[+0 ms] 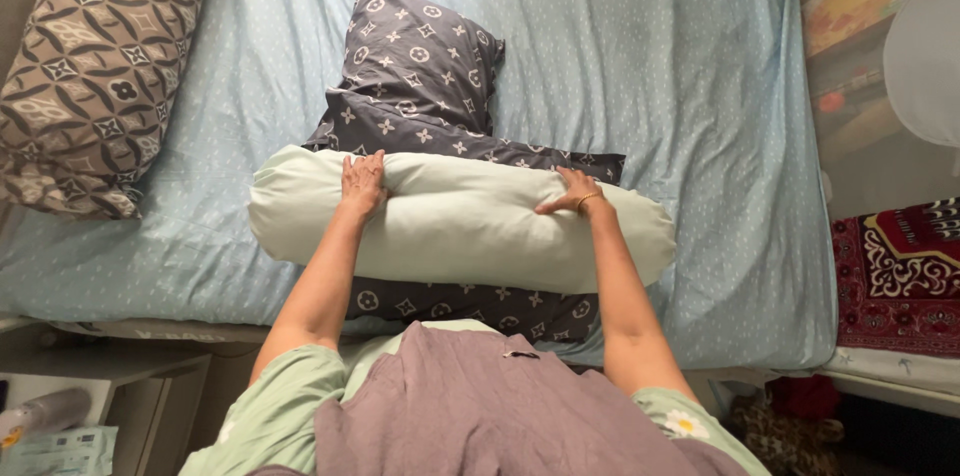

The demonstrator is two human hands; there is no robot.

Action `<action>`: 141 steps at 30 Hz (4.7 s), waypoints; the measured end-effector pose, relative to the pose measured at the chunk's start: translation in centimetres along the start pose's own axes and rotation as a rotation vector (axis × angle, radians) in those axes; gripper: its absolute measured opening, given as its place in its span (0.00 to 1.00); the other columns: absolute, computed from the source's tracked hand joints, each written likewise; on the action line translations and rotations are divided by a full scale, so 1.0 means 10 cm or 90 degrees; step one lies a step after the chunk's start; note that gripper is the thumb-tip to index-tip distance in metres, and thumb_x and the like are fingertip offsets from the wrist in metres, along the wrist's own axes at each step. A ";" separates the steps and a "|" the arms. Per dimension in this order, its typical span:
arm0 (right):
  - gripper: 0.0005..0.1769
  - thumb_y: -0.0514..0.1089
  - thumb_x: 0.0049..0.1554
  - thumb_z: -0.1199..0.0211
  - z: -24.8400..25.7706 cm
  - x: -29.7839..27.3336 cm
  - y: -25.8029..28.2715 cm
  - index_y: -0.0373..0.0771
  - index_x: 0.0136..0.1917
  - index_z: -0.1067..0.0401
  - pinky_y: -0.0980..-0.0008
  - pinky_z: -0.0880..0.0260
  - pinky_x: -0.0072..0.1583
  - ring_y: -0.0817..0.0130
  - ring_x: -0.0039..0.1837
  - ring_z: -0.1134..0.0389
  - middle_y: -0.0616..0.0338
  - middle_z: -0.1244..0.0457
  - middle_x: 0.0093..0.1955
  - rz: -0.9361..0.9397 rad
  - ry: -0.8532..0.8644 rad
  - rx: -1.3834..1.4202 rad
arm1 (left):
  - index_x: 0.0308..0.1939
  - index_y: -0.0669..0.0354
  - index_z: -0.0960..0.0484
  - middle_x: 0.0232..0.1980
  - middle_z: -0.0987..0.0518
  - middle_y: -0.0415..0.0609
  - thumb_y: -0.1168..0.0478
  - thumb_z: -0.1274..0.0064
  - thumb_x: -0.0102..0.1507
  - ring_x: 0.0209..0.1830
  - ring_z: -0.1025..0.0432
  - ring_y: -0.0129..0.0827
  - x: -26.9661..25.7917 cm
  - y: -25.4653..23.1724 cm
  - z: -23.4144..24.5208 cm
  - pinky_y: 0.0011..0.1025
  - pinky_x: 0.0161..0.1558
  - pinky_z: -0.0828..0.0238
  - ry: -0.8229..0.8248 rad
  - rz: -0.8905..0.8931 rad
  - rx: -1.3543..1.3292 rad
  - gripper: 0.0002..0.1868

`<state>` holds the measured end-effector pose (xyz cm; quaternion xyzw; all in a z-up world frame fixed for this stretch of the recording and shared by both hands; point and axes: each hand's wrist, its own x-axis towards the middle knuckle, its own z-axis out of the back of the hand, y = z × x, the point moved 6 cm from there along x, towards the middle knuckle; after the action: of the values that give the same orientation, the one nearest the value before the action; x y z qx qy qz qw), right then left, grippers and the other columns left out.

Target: The person arranges several pillows on a bed. They handle a long cylindrical pillow, a patterned cylindrical pillow, and two square pillows, placing them in different positions on the bed surface.

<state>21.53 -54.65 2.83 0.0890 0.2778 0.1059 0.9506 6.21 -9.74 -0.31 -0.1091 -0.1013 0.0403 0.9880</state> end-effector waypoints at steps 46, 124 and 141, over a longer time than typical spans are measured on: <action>0.20 0.49 0.48 0.27 -0.37 -1.36 -0.20 0.48 0.53 0.26 0.49 0.30 0.54 0.44 0.52 0.29 0.46 0.30 0.48 -0.016 -0.304 0.027 | 0.32 0.58 0.19 0.32 0.19 0.56 0.68 0.44 0.48 0.34 0.24 0.55 -0.53 -0.51 0.77 0.47 0.39 0.27 -0.051 0.092 -0.239 0.09; 0.29 0.65 0.62 0.47 -0.21 -0.99 -1.10 0.47 0.67 0.27 0.43 0.54 0.75 0.51 0.76 0.43 0.54 0.36 0.70 -0.139 -0.448 0.082 | 0.64 0.53 0.23 0.67 0.26 0.52 0.48 0.61 0.71 0.72 0.40 0.51 -0.86 1.21 0.54 0.60 0.68 0.53 -0.077 0.493 -0.032 0.23; 0.40 0.78 0.54 0.44 -0.49 -0.76 -0.38 0.49 0.66 0.27 0.55 0.47 0.73 0.56 0.70 0.37 0.55 0.33 0.65 0.054 -0.319 0.088 | 0.53 0.55 0.16 0.49 0.16 0.52 0.41 0.55 0.67 0.52 0.26 0.45 -0.13 -0.64 0.50 0.43 0.56 0.37 0.071 0.145 -0.024 0.25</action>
<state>13.20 -59.67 1.80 0.1889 0.0366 0.1010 0.9761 4.24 -15.07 5.66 -0.1404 -0.0340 0.1441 0.9790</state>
